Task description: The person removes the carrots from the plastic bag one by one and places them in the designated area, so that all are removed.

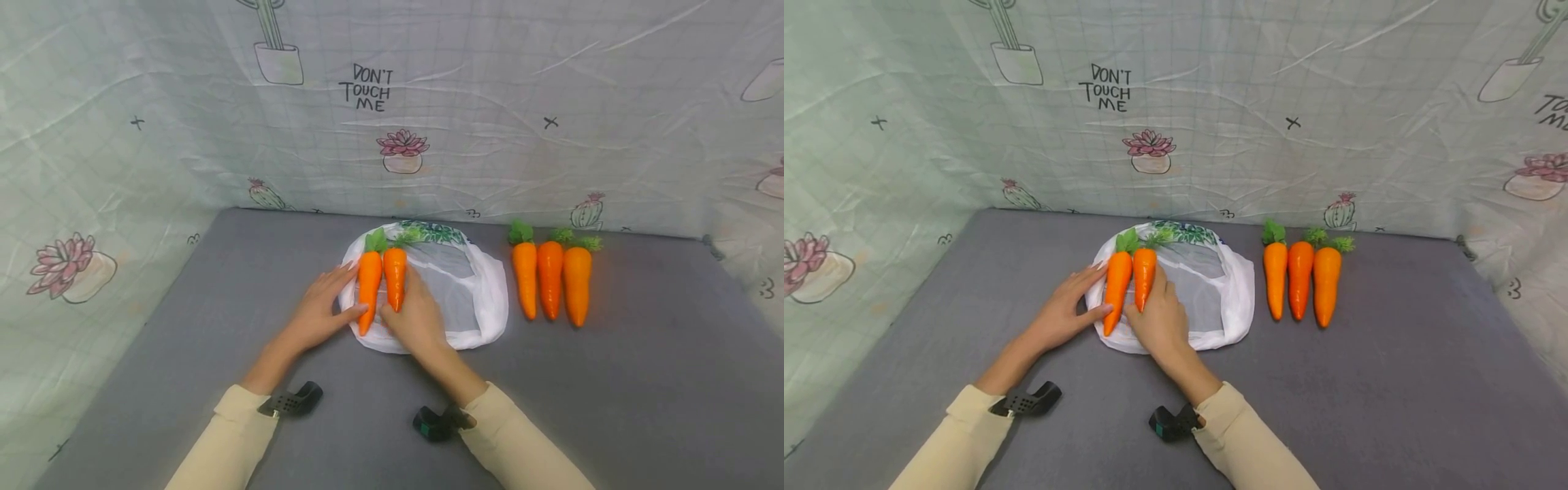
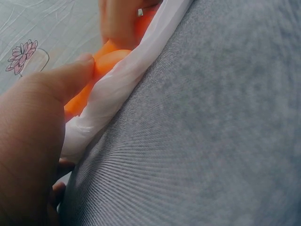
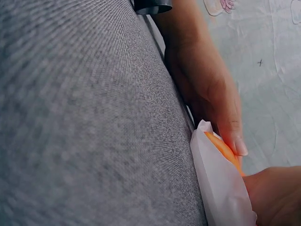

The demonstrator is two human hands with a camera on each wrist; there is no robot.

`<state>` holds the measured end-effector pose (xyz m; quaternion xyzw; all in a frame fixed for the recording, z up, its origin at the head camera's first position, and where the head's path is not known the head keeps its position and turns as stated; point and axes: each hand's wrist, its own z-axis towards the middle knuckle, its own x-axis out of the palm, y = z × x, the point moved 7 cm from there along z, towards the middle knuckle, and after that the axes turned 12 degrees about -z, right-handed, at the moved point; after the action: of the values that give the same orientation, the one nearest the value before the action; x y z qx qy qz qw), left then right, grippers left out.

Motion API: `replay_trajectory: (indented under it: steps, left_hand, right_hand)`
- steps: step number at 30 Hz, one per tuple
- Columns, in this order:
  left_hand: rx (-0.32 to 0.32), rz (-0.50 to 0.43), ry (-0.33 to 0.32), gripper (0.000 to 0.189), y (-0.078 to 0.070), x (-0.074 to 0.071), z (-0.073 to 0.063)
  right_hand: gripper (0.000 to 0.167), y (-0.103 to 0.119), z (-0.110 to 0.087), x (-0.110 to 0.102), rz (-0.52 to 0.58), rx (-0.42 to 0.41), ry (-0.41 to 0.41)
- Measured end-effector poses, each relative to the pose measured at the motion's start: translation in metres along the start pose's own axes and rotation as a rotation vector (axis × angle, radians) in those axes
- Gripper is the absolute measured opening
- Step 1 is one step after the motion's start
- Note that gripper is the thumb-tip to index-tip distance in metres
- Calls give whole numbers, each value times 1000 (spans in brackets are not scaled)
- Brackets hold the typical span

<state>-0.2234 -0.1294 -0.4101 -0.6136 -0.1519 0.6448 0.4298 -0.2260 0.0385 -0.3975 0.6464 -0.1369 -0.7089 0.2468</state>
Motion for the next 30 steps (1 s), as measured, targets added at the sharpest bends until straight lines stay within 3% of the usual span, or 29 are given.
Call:
replay_trajectory:
  steps: [11,18,30]
  left_hand:
    - [23,2,3,75,-1,1,1]
    - [34,10,0,75,-1,0,2]
    - [37,5,-4,75,-1,-1,1]
  right_hand:
    - [77,-11,4,-1,38,8,31]
    - [66,-12,4,-6,43,7,0]
    - [57,-16,6,-10,117,78,10]
